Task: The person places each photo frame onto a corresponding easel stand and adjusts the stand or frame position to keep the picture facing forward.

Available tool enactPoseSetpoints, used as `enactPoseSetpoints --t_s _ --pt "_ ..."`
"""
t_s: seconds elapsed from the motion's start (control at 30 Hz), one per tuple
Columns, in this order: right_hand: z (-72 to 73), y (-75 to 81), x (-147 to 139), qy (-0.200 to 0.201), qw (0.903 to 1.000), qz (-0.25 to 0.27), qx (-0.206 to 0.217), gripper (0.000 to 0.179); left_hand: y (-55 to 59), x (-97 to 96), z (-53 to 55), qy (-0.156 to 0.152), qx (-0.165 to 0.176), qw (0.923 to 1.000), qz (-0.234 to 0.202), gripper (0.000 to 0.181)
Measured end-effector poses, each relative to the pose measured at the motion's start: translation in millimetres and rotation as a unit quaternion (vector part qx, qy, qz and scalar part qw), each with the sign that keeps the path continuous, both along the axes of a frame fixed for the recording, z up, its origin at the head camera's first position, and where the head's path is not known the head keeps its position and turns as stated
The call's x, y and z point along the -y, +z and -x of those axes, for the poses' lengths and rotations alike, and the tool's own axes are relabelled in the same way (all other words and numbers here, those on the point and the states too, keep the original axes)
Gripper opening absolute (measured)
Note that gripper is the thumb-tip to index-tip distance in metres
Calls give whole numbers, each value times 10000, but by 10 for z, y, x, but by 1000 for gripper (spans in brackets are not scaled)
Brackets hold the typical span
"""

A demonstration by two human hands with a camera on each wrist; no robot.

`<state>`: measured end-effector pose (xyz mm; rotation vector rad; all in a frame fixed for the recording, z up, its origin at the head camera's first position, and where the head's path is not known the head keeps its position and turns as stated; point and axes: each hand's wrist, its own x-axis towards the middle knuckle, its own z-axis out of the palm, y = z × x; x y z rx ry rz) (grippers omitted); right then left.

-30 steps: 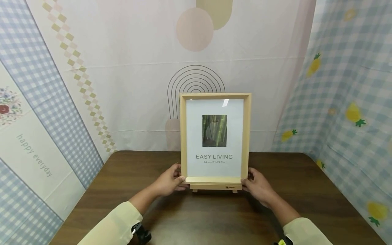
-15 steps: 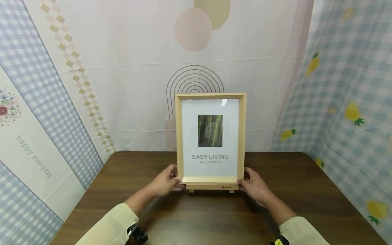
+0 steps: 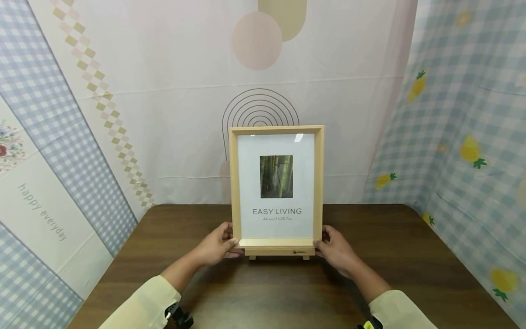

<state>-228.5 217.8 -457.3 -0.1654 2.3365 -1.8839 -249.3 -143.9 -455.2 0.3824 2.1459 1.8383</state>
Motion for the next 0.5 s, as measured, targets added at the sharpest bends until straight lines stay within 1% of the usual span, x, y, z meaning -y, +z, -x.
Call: enactPoseSetpoints --t_s 0.5 --pt "1 6 139 32 9999 154 40 45 -4 143 -19 53 51 10000 -64 35"
